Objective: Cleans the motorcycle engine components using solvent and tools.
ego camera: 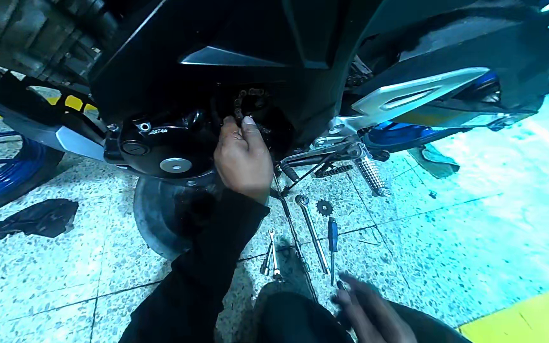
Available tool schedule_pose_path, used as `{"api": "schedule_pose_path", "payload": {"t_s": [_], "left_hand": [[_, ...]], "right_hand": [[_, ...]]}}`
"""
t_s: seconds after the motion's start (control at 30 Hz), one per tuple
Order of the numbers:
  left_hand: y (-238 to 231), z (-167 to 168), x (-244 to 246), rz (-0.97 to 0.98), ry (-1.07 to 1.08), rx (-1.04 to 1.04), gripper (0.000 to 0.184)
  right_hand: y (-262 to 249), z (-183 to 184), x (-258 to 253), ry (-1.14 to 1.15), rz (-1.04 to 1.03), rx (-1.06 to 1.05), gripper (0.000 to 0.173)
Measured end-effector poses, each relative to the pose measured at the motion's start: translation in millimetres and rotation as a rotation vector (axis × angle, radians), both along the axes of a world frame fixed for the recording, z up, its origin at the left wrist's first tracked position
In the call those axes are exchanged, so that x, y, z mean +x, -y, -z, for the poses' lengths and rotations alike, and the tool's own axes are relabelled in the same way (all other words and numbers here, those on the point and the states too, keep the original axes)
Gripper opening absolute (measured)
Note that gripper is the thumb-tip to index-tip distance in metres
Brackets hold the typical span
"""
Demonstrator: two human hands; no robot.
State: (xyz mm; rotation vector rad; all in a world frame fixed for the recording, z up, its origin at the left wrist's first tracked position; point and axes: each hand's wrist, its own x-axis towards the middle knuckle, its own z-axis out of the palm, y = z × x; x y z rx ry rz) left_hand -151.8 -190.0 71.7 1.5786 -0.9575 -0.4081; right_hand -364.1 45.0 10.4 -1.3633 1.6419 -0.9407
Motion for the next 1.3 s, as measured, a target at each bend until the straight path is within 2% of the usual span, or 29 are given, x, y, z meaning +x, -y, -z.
{"api": "schedule_pose_path", "payload": {"t_s": [0.1, 0.2, 0.23, 0.3, 0.37, 0.43, 0.53, 0.63, 0.7, 0.83, 0.9, 1.0, 1.07, 1.2, 1.3], "left_hand": [[-1.2, -8.1, -1.4, 0.014, -0.086, 0.021, 0.027], [-3.0, -10.4, -1.9, 0.019, -0.118, 0.031, 0.029], [-2.9, -7.9, -2.2, 0.018, -0.102, 0.015, 0.029], [-2.7, -3.2, -2.1, -0.009, -0.048, -0.002, 0.031], [-3.7, -0.3, -0.3, -0.033, 0.019, -0.018, 0.031], [-9.9, -6.1, 1.3, 0.008, 0.012, -0.037, 0.030], [-25.0, -30.6, 7.0, 0.207, -0.143, -0.089, 0.035], [-30.2, -46.6, 20.3, 0.356, -0.270, -0.049, 0.025], [-34.3, -51.7, 32.4, 0.461, -0.340, 0.007, 0.025], [-34.1, -65.0, 46.6, 0.604, -0.498, 0.060, 0.025], [-32.0, -72.0, 50.7, 0.640, -0.505, 0.094, 0.024], [-31.0, -73.1, 60.7, 0.744, -0.550, 0.085, 0.030], [-28.8, -69.1, 66.5, 0.780, -0.611, 0.067, 0.031], [-30.5, -62.2, 70.3, 0.777, -0.576, 0.039, 0.032], [-37.7, -59.4, 75.6, 0.815, -0.513, 0.060, 0.033]], "right_hand": [[101.1, -32.6, 65.0, 0.107, -0.086, -0.261, 0.032], [177.6, -47.0, 109.6, -0.180, -0.124, -0.417, 0.045], [194.6, -53.4, 118.2, -0.291, -0.137, -0.406, 0.048], [219.7, -66.6, 126.9, -0.427, -0.173, -0.251, 0.051], [231.2, -76.6, 130.3, -0.501, -0.227, -0.138, 0.050], [236.0, -80.3, 133.9, -0.553, -0.247, -0.120, 0.040], [239.2, -77.1, 140.7, -0.568, -0.295, -0.240, 0.027], [230.5, -77.7, 147.7, -0.539, -0.337, -0.280, 0.017], [227.8, -85.7, 151.6, -0.533, -0.338, -0.258, 0.014], [229.3, -70.9, 156.0, -0.418, -0.186, -0.561, 0.024], [230.0, -59.5, 160.7, -0.400, -0.117, -0.683, 0.029], [229.9, -45.7, 168.6, -0.327, -0.017, -0.791, 0.023], [233.5, -42.6, 171.0, -0.228, 0.000, -0.705, 0.022], [247.0, -51.9, 165.1, 0.109, -0.100, -0.241, 0.029], [249.9, -65.7, 159.5, 0.286, -0.208, -0.147, 0.025]]}}
